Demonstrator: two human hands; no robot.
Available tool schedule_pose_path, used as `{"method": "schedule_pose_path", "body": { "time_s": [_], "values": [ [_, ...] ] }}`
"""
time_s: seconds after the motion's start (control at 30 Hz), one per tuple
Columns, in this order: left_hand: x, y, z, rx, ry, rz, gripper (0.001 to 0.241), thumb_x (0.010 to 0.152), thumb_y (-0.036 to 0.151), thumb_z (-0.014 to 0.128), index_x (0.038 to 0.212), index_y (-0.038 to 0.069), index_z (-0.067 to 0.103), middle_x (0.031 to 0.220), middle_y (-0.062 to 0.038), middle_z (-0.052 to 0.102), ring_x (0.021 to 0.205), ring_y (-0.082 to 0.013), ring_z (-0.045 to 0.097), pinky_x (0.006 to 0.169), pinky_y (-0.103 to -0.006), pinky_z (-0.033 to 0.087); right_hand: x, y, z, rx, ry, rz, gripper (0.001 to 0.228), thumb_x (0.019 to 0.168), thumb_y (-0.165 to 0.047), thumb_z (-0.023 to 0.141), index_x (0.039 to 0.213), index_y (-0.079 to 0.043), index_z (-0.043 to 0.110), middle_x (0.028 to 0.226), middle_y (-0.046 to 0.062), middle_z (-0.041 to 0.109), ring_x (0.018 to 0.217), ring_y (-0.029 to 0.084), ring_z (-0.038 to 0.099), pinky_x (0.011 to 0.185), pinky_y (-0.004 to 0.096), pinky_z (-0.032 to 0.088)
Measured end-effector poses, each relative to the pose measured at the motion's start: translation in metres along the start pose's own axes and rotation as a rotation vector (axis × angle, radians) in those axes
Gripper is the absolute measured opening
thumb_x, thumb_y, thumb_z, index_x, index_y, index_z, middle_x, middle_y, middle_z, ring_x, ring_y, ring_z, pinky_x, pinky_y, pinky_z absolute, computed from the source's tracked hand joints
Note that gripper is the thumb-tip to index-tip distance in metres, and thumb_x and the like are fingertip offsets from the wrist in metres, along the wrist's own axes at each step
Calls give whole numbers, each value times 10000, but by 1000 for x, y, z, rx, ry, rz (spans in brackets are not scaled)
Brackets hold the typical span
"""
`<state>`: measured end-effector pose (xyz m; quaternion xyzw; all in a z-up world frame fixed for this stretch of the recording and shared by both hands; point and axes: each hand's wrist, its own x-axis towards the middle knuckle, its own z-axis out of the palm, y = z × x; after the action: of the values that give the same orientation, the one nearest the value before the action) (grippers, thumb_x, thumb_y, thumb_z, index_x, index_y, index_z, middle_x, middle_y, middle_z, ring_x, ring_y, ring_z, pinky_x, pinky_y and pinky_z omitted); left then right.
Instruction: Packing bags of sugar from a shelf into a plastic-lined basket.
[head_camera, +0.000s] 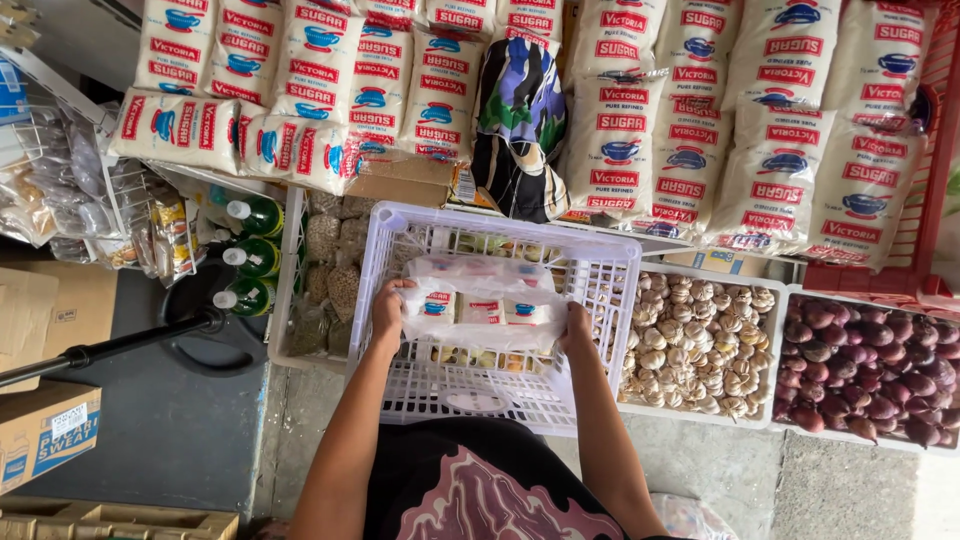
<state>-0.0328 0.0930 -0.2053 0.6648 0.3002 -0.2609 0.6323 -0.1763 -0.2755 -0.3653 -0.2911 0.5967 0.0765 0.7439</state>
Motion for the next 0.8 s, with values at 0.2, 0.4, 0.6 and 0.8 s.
{"method": "schedule_pose_path", "body": {
  "time_s": [0.2, 0.4, 0.6, 0.8],
  "values": [
    [0, 4, 4, -358, 29, -178, 411, 864, 279, 550, 1189, 73, 696, 1132, -130, 705, 1020, -278, 681, 866, -396, 540, -10, -9, 3, -11, -49, 98, 348, 982, -238, 422, 1065, -6, 668, 973, 161, 734, 831, 319, 726, 797, 493, 621],
    [21, -54, 2, 621, 280, 523, 778, 825, 199, 792, 1476, -8, 420, 1371, -245, 575, 1246, -356, 566, 1065, -449, 455, -19, -12, 1, -140, -22, 51, 486, 988, -374, 597, 1309, -10, 594, 1289, 189, 666, 1212, 339, 620, 1037, 464, 519],
    [-88, 84, 48, 1343, 229, 1084, 817, 701, 260, 800, 1403, 1, 472, 1318, -273, 599, 1225, -395, 538, 1056, -536, 409, -163, -50, 44, -989, 155, -649, 593, 957, -299, 680, 1460, -45, 494, 1426, 219, 543, 1326, 346, 513, 1059, 464, 427],
    [-23, -34, 53, 1519, -488, 984, 309, 996, 18, 677, 1272, 155, 696, 1333, -21, 665, 1280, -178, 617, 1321, -452, 360, -200, -38, 82, -1054, -150, -760, 337, 994, -109, 584, 1325, -118, 650, 1175, 125, 784, 1107, 257, 780, 941, 373, 592]
  ]
}}
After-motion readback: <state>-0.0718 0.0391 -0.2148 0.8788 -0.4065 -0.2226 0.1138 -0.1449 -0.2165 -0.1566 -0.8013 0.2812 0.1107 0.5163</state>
